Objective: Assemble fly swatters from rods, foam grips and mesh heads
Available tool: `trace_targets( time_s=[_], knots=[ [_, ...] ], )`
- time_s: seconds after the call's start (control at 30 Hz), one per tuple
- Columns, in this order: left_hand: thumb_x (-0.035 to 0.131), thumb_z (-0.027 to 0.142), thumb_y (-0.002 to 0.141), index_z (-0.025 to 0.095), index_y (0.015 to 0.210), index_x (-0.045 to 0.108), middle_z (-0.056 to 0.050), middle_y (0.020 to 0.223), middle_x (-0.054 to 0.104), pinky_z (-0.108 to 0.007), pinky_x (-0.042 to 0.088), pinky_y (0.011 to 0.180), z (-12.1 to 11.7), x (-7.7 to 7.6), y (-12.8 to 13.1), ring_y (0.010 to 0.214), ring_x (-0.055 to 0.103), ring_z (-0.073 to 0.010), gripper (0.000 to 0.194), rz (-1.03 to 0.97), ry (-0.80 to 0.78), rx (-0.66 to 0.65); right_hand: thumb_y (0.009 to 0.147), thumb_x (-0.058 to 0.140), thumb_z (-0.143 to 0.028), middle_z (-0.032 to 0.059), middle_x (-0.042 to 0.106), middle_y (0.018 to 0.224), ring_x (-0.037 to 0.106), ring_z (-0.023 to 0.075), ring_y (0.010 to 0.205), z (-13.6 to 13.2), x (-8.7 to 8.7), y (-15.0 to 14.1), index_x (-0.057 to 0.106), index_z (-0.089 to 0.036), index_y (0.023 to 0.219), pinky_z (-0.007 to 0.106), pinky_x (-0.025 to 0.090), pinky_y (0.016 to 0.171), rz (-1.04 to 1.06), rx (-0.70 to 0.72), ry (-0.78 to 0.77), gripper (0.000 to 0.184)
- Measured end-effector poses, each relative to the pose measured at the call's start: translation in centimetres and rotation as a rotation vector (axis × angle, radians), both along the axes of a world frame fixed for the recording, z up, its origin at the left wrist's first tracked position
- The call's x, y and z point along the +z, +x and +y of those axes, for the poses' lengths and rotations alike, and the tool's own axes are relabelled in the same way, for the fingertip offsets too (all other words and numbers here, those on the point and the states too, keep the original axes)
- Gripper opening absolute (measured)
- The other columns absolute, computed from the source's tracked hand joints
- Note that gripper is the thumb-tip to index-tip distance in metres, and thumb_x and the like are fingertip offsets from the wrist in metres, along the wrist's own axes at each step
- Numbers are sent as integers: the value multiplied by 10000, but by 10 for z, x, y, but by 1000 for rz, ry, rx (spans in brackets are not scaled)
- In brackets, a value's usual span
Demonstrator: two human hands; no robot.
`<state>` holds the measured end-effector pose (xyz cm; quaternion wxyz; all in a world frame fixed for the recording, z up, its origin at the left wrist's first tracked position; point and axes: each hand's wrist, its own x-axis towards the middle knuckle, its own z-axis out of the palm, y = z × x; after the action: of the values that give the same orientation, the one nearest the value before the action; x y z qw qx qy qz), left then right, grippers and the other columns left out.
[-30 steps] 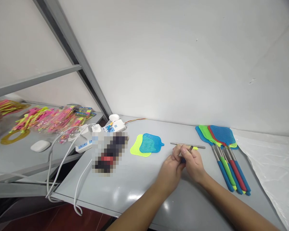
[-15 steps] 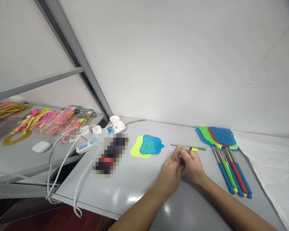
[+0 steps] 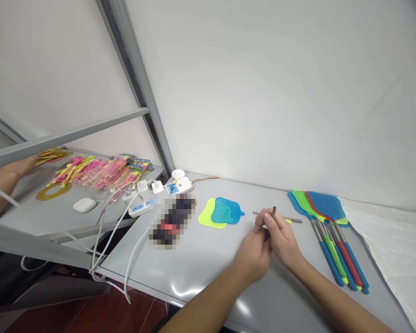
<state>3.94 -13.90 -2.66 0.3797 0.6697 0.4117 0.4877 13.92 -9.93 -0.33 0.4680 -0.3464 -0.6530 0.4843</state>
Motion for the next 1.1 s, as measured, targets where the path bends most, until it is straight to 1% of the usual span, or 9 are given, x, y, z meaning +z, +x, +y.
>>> trace_targets(
  time_s=[0.1,0.17,0.23,0.33,0.57,0.7,0.9,0.97,1.1],
  knots=[
    [330,288,970,176,1334,459,-101,1004,648,-336,456,752,-8,1,-4,864,604,-228,402,-11,-91,52,965,394,-423,15,560,818,547,154,772,-5,15,-4,580,-211,918,282,444,723,24,32,-49,286],
    [321,341,978,173,1243,507,-33,750,598,-289,386,591,-15,0,-9,617,520,-167,365,-16,-148,82,968,375,-441,27,586,861,578,163,798,-8,23,-6,597,-214,999,286,460,721,43,54,-95,320],
    [308,386,983,172,1114,538,19,624,491,-269,321,537,-23,0,-16,532,423,-131,341,-47,-189,93,969,365,-453,30,596,863,589,166,798,-9,28,-7,607,-215,1017,287,465,710,68,55,-111,343],
    [312,430,980,176,962,533,43,579,423,-252,318,543,-33,5,-29,543,403,-118,337,-124,-268,57,957,399,-460,18,593,795,577,159,764,-8,30,-9,626,-209,965,279,458,700,88,23,-101,338],
    [330,485,964,186,957,481,96,541,361,-247,392,561,-37,21,-53,408,304,-64,336,-349,-513,-153,939,383,-525,1,567,684,449,106,536,-16,25,-22,659,-173,847,261,395,567,35,167,-289,457],
    [367,517,945,201,884,436,124,524,309,-268,432,570,-36,14,-53,350,228,-37,329,-474,-593,-196,929,409,-525,-17,534,653,409,95,522,-21,18,-28,660,-173,803,243,351,525,-33,207,-336,450],
    [368,535,936,195,842,458,126,495,305,-259,424,548,-39,3,-58,329,208,-30,364,-522,-662,-229,936,372,-547,-7,576,624,524,121,562,-16,11,-22,673,-156,854,277,431,626,-122,340,-352,501],
    [384,529,931,193,840,468,123,498,328,-266,437,576,-41,0,-62,323,226,-28,358,-530,-671,-212,961,288,-536,13,617,678,570,133,591,-9,6,-21,672,-153,900,294,466,662,-221,329,-276,546],
    [438,498,911,184,818,483,108,529,386,-260,438,608,-43,-9,-72,338,252,-24,331,-553,-694,-127,977,218,-497,83,666,945,628,196,887,12,-16,-27,656,-165,989,353,491,818,-521,86,83,550]
  ],
)
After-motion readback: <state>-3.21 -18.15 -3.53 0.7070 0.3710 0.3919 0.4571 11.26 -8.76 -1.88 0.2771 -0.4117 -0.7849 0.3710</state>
